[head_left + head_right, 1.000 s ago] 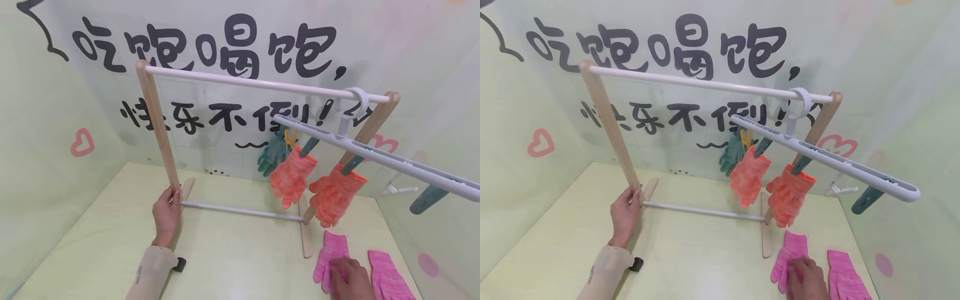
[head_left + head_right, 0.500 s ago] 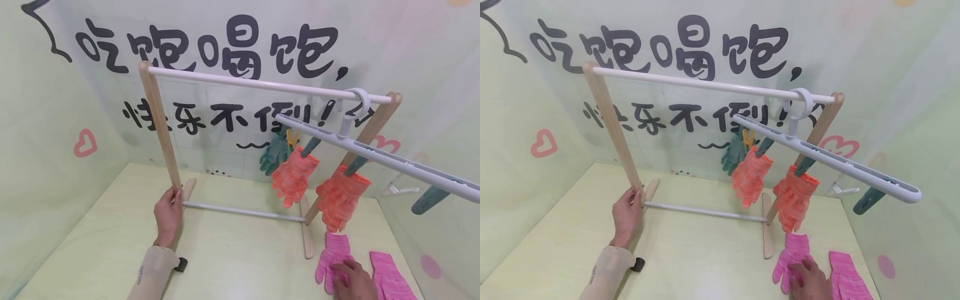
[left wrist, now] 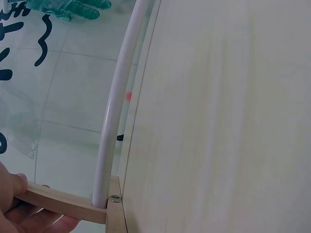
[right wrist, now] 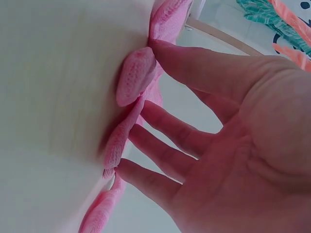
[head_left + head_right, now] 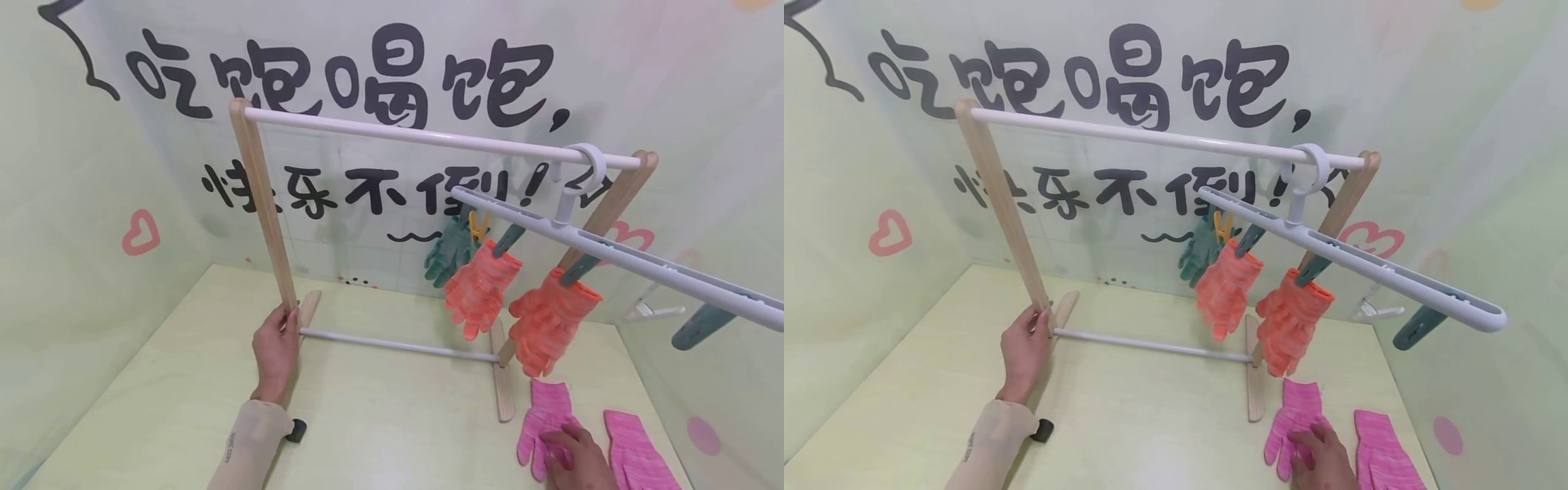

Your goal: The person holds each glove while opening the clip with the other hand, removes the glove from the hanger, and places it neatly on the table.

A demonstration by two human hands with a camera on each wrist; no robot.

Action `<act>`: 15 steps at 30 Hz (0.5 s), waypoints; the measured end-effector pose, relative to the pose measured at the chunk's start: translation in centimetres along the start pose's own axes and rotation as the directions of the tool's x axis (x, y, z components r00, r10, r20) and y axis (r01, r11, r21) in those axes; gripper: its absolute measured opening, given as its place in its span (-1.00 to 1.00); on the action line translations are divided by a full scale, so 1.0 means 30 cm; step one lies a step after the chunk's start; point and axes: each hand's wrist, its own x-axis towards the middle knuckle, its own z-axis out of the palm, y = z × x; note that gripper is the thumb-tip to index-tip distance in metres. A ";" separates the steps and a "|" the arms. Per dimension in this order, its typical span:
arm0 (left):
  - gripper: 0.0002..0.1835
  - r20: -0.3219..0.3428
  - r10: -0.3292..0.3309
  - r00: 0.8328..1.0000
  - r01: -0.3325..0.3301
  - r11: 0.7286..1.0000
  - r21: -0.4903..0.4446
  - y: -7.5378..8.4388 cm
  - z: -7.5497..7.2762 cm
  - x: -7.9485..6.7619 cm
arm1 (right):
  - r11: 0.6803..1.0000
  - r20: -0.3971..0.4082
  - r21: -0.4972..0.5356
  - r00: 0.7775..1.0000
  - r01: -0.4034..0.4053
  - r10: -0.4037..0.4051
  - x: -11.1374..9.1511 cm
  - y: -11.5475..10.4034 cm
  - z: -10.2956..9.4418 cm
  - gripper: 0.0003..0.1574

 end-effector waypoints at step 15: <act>-0.76 0.005 0.011 1.000 -0.011 1.000 0.007 0.000 -0.004 0.002 | 1.000 -0.020 0.012 1.000 -0.011 0.011 -0.012 -0.022 -0.012 -0.65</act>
